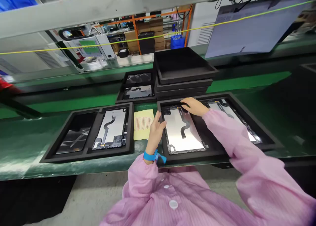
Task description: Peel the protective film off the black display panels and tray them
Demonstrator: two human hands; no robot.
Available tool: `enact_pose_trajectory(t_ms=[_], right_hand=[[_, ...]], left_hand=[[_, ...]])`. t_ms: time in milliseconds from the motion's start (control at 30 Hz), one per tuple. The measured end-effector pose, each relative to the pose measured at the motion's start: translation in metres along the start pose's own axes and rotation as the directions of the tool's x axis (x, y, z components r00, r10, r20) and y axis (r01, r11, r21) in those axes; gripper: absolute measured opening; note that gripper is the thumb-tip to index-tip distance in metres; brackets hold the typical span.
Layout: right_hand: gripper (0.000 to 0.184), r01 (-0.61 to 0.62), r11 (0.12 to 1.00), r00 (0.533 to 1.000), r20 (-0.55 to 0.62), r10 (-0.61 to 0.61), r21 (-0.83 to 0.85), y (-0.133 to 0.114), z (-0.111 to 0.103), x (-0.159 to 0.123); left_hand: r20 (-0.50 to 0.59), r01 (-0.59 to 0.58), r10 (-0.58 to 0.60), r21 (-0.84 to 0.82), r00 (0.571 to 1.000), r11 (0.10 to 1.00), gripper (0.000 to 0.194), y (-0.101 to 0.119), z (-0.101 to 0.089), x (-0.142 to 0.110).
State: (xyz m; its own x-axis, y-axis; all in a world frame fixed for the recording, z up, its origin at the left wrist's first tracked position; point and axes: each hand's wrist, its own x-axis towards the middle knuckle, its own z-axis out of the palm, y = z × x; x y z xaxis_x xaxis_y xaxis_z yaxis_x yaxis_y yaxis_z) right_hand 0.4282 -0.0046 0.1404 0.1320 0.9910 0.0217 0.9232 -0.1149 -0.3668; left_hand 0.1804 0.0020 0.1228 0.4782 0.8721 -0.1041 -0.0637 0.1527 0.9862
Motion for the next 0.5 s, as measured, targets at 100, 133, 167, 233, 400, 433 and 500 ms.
enact_pose_trajectory(t_ms=[100, 133, 167, 233, 400, 433, 500], right_hand=[[0.028, 0.035, 0.996, 0.999, 0.040, -0.032, -0.085, 0.002, 0.020, 0.032], [0.029, 0.039, 0.993, 0.998, 0.045, -0.035, -0.110, 0.002, 0.024, 0.034], [0.030, 0.038, 0.991, 0.998, 0.045, -0.032, -0.132, 0.002, 0.028, 0.036], [0.033, 0.030, 0.987, 0.998, 0.053, -0.021, -0.160, -0.001, 0.028, 0.036], [0.048, 0.009, 0.983, 1.000, 0.006, -0.008, -0.181, -0.020, -0.025, 0.032], [0.049, 0.000, 0.982, 0.999, -0.048, -0.009, -0.188, -0.025, -0.045, 0.027], [0.051, 0.001, 0.979, 0.969, -0.241, -0.052, -0.205, -0.038, -0.085, 0.008]], left_hand=[[-0.011, -0.042, 0.042, -0.005, 0.999, 0.999, 0.054, 0.013, -0.010, -0.003], [-0.018, -0.035, 0.035, -0.007, 0.999, 0.999, 0.052, 0.014, -0.013, -0.003], [-0.028, -0.023, 0.023, -0.009, 0.999, 1.000, 0.050, 0.012, -0.015, -0.002], [-0.045, 0.001, -0.002, -0.021, 0.999, 1.000, 0.046, 0.008, -0.017, -0.001], [-0.013, 0.060, -0.062, -0.087, 0.998, 0.994, 0.035, 0.011, -0.021, -0.007], [0.024, 0.091, -0.089, -0.090, 0.996, 0.992, 0.040, 0.016, -0.022, -0.011], [0.187, 0.210, -0.190, -0.093, 0.964, 0.973, 0.057, 0.030, -0.024, -0.019]])
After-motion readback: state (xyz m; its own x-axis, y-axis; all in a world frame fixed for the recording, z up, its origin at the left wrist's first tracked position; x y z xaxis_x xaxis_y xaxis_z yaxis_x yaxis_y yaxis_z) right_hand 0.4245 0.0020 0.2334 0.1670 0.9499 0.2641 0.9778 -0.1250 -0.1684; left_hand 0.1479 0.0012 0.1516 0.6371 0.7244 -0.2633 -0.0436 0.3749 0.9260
